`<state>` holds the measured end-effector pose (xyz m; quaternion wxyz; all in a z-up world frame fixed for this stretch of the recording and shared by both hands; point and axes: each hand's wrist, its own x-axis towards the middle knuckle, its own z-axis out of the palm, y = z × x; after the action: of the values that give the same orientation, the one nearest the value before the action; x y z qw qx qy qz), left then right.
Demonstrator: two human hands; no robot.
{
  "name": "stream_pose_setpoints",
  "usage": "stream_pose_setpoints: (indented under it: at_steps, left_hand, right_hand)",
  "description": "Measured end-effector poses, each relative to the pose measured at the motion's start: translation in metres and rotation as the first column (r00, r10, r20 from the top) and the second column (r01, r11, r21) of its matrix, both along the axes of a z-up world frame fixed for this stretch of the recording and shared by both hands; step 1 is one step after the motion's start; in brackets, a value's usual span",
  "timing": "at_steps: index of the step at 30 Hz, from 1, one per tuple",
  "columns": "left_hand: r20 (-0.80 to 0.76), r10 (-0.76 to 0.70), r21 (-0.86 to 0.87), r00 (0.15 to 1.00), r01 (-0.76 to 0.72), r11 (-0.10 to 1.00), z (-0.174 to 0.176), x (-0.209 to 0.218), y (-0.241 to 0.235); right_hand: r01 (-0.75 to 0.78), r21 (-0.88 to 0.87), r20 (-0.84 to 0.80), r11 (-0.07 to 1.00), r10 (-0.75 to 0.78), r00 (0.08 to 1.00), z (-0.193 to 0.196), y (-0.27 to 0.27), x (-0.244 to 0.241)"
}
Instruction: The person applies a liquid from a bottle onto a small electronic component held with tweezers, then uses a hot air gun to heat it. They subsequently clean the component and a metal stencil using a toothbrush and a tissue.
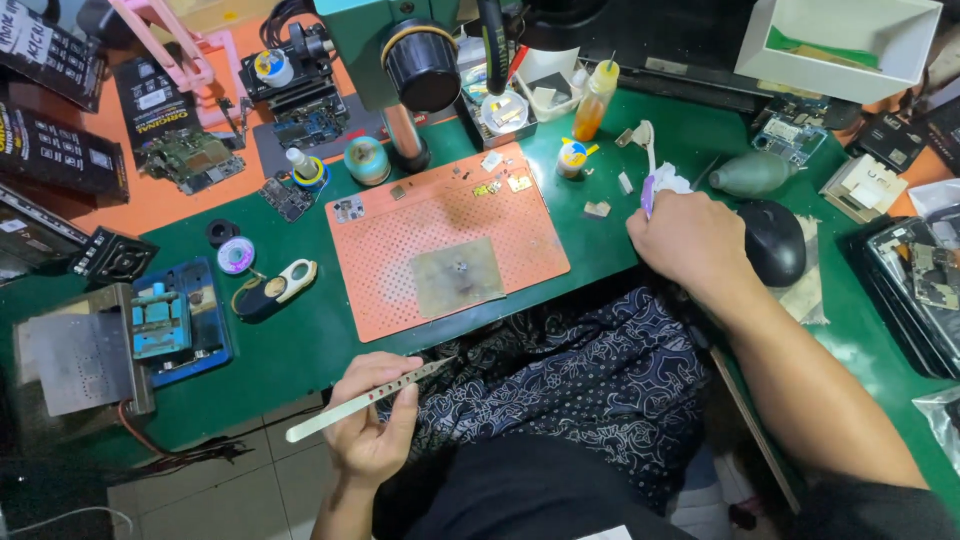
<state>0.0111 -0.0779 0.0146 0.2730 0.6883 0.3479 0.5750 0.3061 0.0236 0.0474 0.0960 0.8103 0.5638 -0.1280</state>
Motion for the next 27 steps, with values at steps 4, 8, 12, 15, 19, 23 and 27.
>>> stream_pose_setpoints:
  at_steps: [4, 8, 12, 15, 19, 23, 27]
  left_hand:
    - [0.092, -0.008, -0.047, 0.996, 0.012, 0.999, -0.003, -0.004, 0.0]
    - [0.134, -0.002, -0.074, 0.991, 0.012, 0.997, -0.011, -0.011, 0.006]
    - [0.156, 0.02, -0.075, 0.988, -0.008, 0.997, -0.017, -0.016, 0.02]
    - [0.178, 0.035, -0.07, 0.983, -0.023, 0.997, -0.024, -0.015, 0.033]
    - [0.191, 0.057, -0.072, 0.98, -0.044, 0.996, -0.031, -0.01, 0.044]
    - [0.016, 0.121, 0.038, 0.993, -0.122, 0.992, -0.024, -0.01, 0.049]
    - [0.007, 0.144, 0.033, 0.989, -0.145, 0.989, -0.025, -0.01, 0.049]
  right_hand:
    - [-0.032, 0.092, 0.064, 0.995, 0.026, 0.998, 0.003, -0.004, 0.007]
    - [0.018, 0.189, -0.005, 0.982, -0.017, 1.0, 0.041, -0.026, 0.011]
    - [-0.045, 0.346, -0.281, 0.937, 0.149, 0.948, 0.058, -0.07, 0.018]
    - [0.107, 0.161, -0.617, 0.981, 0.016, 0.787, 0.039, -0.117, 0.031]
    - [0.502, -0.364, -0.805, 0.785, -0.536, 0.255, -0.003, -0.142, 0.011]
    - [0.523, -0.305, -0.877, 0.796, -0.448, 0.171, -0.028, -0.118, -0.005]
    - [0.606, -0.239, -0.94, 0.759, -0.337, 0.05, -0.022, -0.116, -0.007]
